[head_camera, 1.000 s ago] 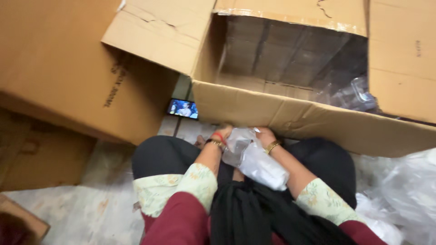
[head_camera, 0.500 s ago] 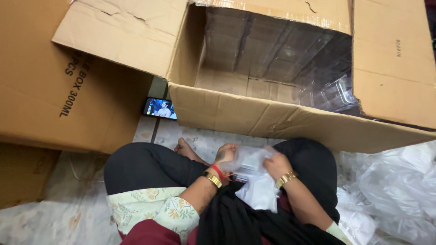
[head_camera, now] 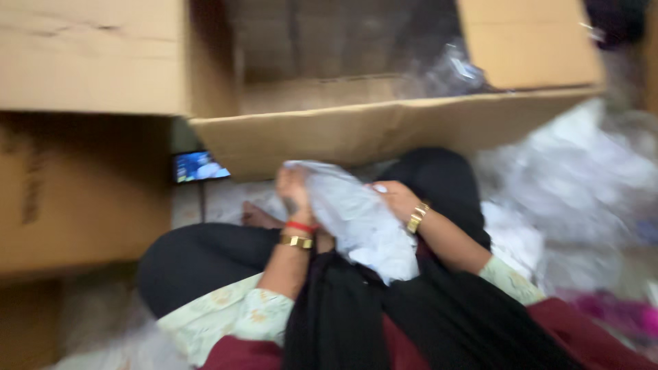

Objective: The person sits on the floor and packs clear plastic food containers. They pull plastic bags from a pile, open a container, place it into a bag, and set the bagged container aside, repeating the process while a cardboard box of containers sits in front of them.

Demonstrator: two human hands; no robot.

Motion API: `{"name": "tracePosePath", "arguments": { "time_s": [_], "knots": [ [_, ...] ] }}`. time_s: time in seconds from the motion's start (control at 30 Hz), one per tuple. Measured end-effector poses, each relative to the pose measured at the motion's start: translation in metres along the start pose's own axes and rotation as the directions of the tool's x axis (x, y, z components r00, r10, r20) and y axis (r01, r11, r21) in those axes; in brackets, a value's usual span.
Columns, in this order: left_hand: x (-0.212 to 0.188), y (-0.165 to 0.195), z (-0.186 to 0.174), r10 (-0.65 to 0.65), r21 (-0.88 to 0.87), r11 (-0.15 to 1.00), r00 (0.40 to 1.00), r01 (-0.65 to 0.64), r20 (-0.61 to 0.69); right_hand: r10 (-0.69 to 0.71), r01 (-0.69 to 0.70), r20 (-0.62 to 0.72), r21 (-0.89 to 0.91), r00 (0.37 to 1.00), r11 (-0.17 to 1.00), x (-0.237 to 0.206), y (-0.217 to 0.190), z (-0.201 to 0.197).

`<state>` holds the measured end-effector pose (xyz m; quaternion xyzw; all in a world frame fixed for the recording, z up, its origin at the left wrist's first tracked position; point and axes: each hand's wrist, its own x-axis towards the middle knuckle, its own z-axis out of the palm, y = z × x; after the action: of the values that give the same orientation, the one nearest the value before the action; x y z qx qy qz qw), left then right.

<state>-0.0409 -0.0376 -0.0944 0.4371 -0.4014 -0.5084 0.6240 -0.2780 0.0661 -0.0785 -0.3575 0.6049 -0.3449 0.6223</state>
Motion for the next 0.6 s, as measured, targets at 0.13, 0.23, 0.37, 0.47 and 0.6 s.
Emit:
{"name": "tracePosePath", "arguments": {
  "time_s": [0.13, 0.23, 0.37, 0.47, 0.6],
  "knots": [
    [-0.013, 0.029, 0.006, -0.186, -0.386, 0.908, 0.982, 0.162, -0.025, -0.064, 0.066, 0.397, 0.009, 0.915, 0.998, -0.039, 0.005, 0.007],
    [-0.03, 0.04, 0.011, -0.014, -0.539, 0.832, 0.977, 0.129, 0.212, 0.003, 0.108, 0.325, -0.323, 0.946, 0.94, -0.073, -0.005, 0.021],
    [-0.051, 0.04, 0.011, 0.136, -0.216, 0.973, 0.952, -0.077, 0.275, 0.024, 0.003, 0.12, -0.219, 0.992, 0.976, -0.101, -0.032, 0.022],
    [-0.057, 0.031, 0.012, 0.234, 0.016, 0.966, 0.898, -0.258, 0.373, -0.004, 0.03, 0.088, -0.297, 0.996, 0.954, -0.111, -0.045, 0.023],
    [-0.059, 0.018, 0.012, 0.055, -0.078, 0.997, 0.896, -0.022, 0.44, 0.036, -0.024, 0.018, -0.451, 0.999, 0.892, -0.104, -0.029, 0.026]
  ]
}}
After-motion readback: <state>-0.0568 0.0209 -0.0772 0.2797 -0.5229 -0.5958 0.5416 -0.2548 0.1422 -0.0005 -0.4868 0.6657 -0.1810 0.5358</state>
